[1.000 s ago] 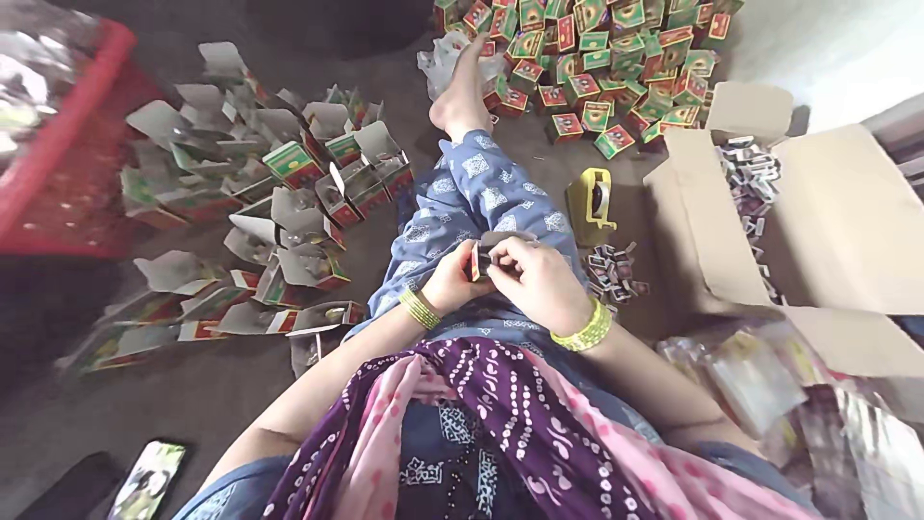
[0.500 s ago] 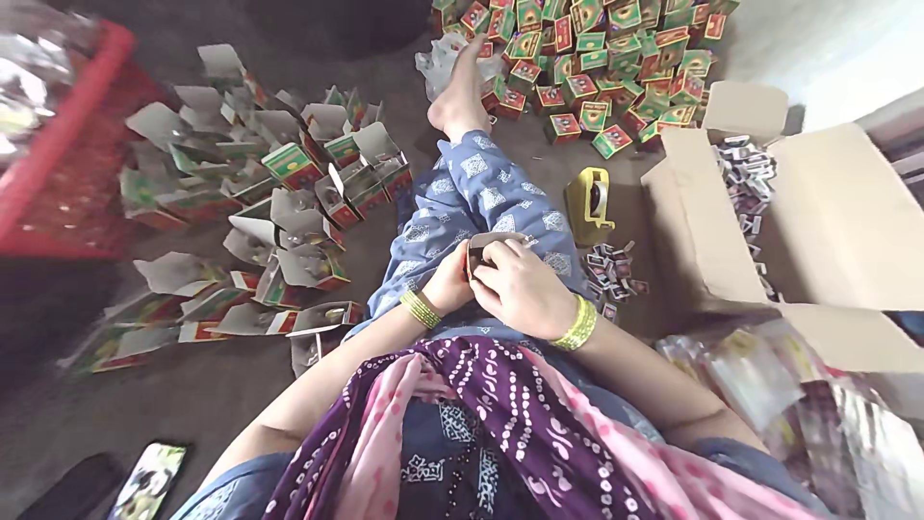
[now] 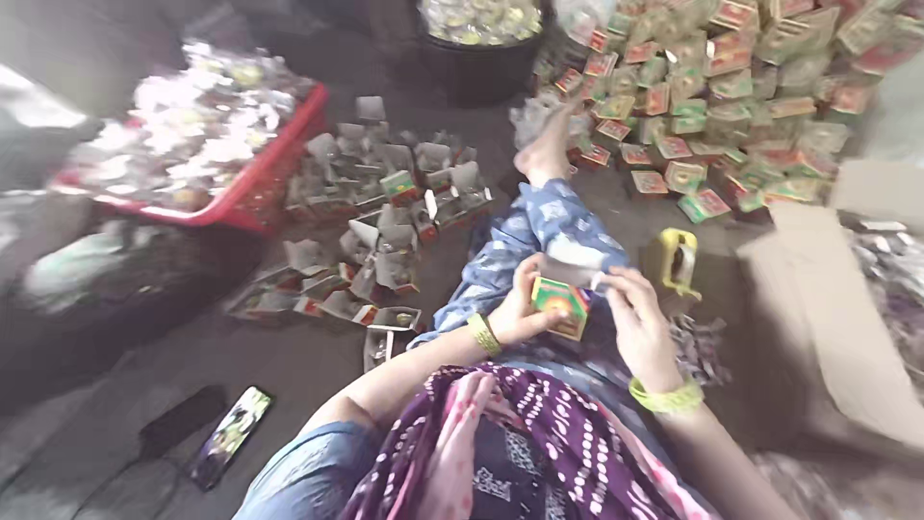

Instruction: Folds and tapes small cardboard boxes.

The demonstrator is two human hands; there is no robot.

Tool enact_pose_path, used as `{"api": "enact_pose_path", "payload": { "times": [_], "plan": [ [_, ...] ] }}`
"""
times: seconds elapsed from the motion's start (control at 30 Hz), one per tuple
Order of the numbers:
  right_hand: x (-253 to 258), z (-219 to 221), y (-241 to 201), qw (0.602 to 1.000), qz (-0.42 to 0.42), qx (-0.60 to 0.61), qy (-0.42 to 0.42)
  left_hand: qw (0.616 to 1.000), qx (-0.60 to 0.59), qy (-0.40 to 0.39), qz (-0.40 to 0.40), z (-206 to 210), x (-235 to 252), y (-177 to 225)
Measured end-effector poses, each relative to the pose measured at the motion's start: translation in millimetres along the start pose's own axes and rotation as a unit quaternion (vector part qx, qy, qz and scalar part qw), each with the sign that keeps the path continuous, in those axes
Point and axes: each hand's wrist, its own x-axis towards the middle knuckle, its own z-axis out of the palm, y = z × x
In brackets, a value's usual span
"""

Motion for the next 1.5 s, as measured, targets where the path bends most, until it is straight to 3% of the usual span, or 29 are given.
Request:
{"api": "enact_pose_path", "payload": {
  "times": [0.1, 0.23, 0.5, 0.67, 0.77, 0.97, 1.3, 1.4, 1.5],
  "plan": [
    [4.7, -3.9, 5.5, 0.98, 0.103, 0.161, -0.05, 0.998, -0.002, -0.06, 0.016, 0.0, -1.8, 3.7],
    [13.7, -6.8, 3.3, 0.95, 0.205, 0.223, -0.077, 0.996, -0.015, -0.09, 0.024, -2.2, -4.5, 11.0],
    [18.5, -12.3, 8.8, 0.899, 0.262, 0.306, -0.17, 0.991, 0.012, -0.123, 0.044, 0.9, -6.7, -3.7],
    [8.5, -6.0, 13.5, 0.898, 0.221, 0.37, -0.087, 0.985, 0.034, -0.152, 0.079, -0.4, -5.5, -9.8],
    [5.6, -5.7, 12.7, 0.891, 0.252, 0.377, -0.036, 0.985, 0.034, -0.145, 0.083, 0.0, -5.6, -9.2],
    [2.9, 2.5, -1.5, 0.871, 0.33, 0.346, -0.11, 0.979, 0.069, -0.171, 0.092, 0.9, -9.3, -6.4],
    [-1.1, 0.6, 7.6, 0.982, 0.128, 0.138, -0.023, 0.98, 0.079, -0.151, 0.1, 1.1, -8.3, -8.1],
    [-0.3, -1.2, 11.2, 0.999, -0.005, 0.042, 0.011, 0.985, 0.072, -0.135, 0.081, 2.7, -5.7, -6.9],
    [1.9, -7.8, 15.2, 0.991, -0.131, -0.024, 0.031, 0.992, 0.032, -0.108, 0.058, 3.3, -7.5, -7.9]
  ]
}}
